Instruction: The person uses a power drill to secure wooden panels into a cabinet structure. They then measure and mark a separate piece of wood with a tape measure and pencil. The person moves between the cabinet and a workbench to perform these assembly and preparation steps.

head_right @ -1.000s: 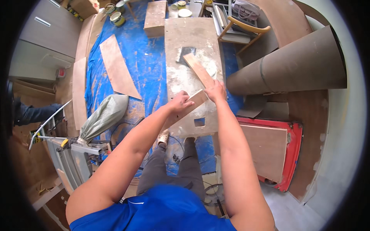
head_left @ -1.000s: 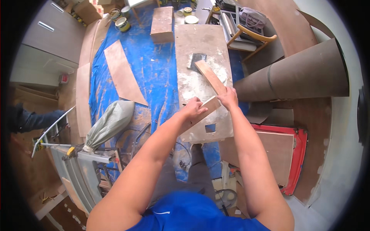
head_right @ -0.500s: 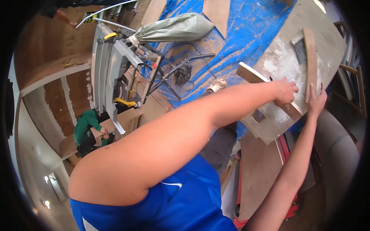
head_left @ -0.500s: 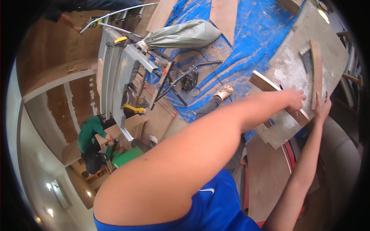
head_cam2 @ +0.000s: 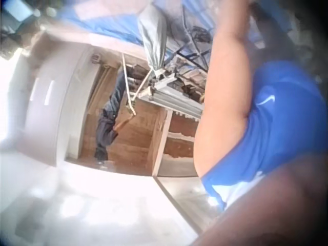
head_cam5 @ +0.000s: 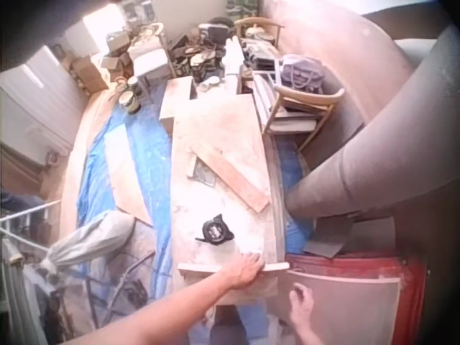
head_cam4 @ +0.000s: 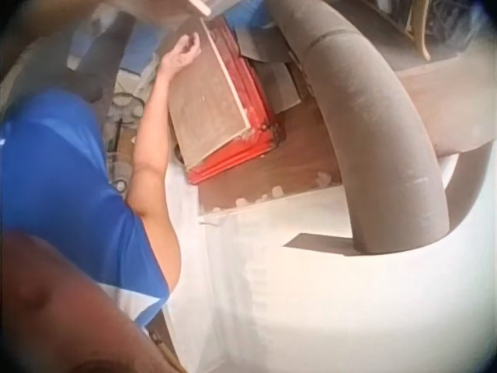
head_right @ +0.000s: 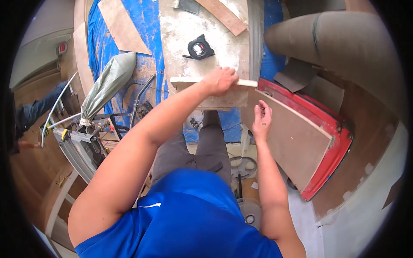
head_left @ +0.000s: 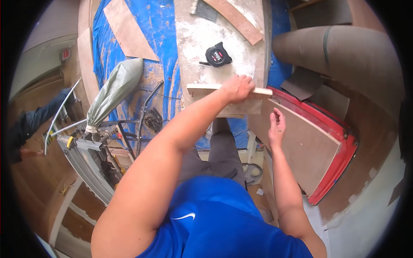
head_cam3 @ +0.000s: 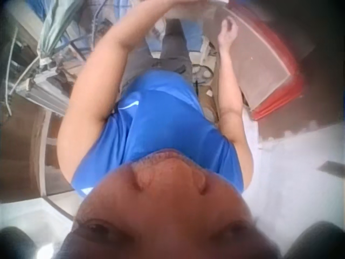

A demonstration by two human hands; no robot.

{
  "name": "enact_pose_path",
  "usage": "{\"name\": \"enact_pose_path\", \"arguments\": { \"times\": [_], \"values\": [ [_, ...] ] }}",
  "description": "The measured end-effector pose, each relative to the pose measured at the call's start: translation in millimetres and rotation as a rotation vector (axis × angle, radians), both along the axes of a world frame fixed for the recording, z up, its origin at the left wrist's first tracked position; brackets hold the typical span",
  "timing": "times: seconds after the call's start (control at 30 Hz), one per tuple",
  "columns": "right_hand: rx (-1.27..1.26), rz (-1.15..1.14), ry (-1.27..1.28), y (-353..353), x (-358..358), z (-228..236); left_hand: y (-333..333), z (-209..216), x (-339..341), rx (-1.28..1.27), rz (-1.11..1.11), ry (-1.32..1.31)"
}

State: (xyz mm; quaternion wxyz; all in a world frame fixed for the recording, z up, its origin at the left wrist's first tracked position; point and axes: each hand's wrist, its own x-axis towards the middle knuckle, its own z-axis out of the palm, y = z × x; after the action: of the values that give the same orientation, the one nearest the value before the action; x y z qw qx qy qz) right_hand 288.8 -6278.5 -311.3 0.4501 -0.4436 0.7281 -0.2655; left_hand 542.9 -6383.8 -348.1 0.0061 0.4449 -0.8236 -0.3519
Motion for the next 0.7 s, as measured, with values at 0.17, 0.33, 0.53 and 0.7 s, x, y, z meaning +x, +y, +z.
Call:
{"name": "enact_pose_path", "arguments": {
  "times": [0.17,0.33,0.53,0.7],
  "values": [
    [-0.017,-0.033,-0.061,20.5,21.3,-4.0,-20.8,25.5,40.6,-0.323,0.161,-0.023],
    [-0.046,0.026,-0.13,20.0,65.3,-6.7,-45.7,8.8,110.3,-0.395,0.195,-0.237],
    [0.005,0.035,-0.346,3.1,136.8,5.8,-99.0,45.9,179.9,0.116,0.46,0.126],
    [0.122,0.165,-0.637,-0.7,199.5,37.3,-6.1,85.3,205.3,0.628,1.174,1.117]
  ]
}}
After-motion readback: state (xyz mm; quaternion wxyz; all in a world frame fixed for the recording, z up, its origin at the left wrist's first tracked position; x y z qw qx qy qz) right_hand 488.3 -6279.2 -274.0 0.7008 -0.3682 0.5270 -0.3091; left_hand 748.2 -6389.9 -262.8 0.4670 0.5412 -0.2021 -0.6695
